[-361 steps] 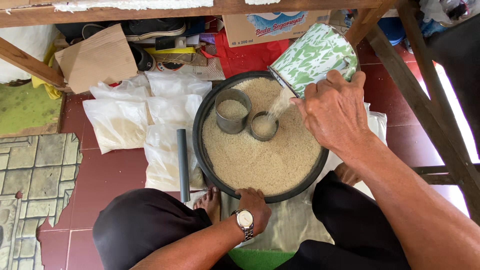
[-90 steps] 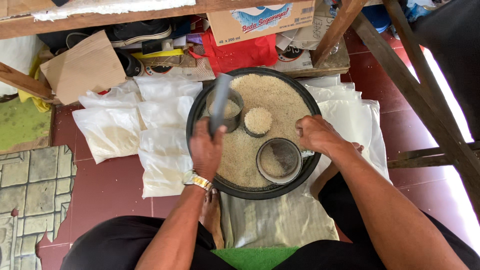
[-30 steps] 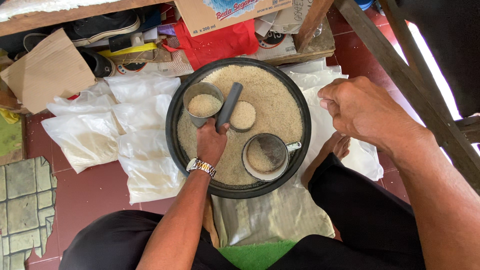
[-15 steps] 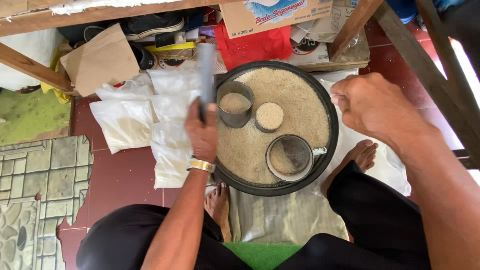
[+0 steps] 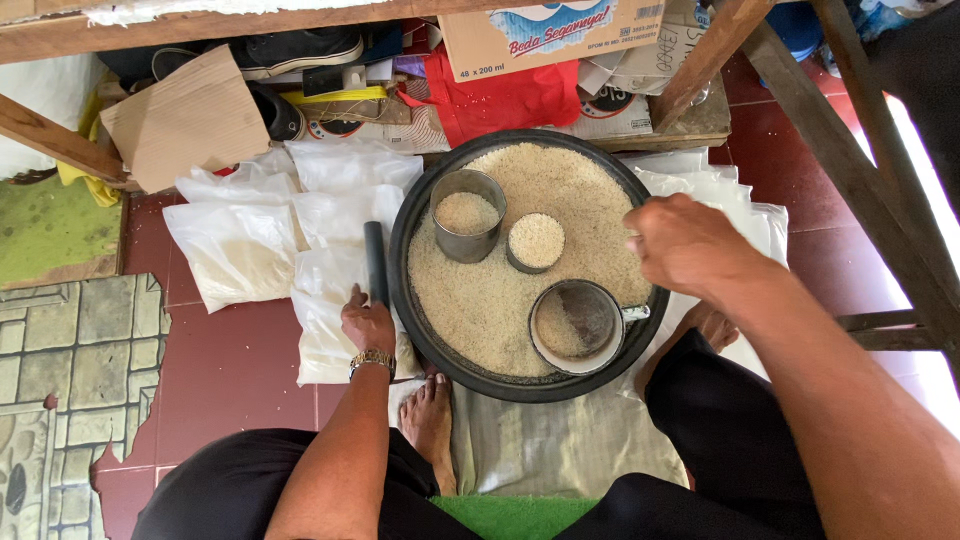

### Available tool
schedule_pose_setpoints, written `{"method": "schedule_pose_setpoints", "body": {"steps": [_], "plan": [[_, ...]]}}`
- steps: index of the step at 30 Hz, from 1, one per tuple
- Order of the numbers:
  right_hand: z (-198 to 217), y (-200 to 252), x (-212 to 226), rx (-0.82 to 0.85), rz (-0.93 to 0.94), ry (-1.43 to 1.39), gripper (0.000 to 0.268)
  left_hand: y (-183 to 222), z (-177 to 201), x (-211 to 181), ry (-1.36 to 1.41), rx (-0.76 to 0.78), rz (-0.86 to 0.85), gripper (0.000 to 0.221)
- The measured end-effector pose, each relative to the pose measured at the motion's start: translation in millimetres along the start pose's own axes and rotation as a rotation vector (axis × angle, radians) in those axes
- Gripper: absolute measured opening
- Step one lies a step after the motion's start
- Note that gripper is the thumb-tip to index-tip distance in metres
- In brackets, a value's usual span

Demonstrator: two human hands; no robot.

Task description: The person measures and bags grains by scooping them from a large bin into small plastic bags using various metal cups and a cylinder.

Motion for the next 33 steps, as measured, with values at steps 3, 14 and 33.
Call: {"method": "schedule_pose_setpoints", "body": {"steps": [3,14,33], "plan": [[-46,-34,11,0.113,-0.066,-0.085,0.020,-10,-2,-2,0.072,-0.124,0.038,0.053],[-86,-94,93,0.072,0.066,-0.125,0.112,71,44,-259,0.566,0.070,-0.139,0.025],[-78,-139,83,-0.152,0.070,-0.086,0.079,3,-76,-240,-0.096,0.383,-0.164,0.053]]}}
Point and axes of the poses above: each hand's wrist, its own y-axis away from the middle knuckle, its own z-axis out of the back of the hand, x = y × z, the point moved 7 cm from there along -y, towards the middle knuckle, and after that the axes turned 11 degrees about y, right-handed, at the moved point
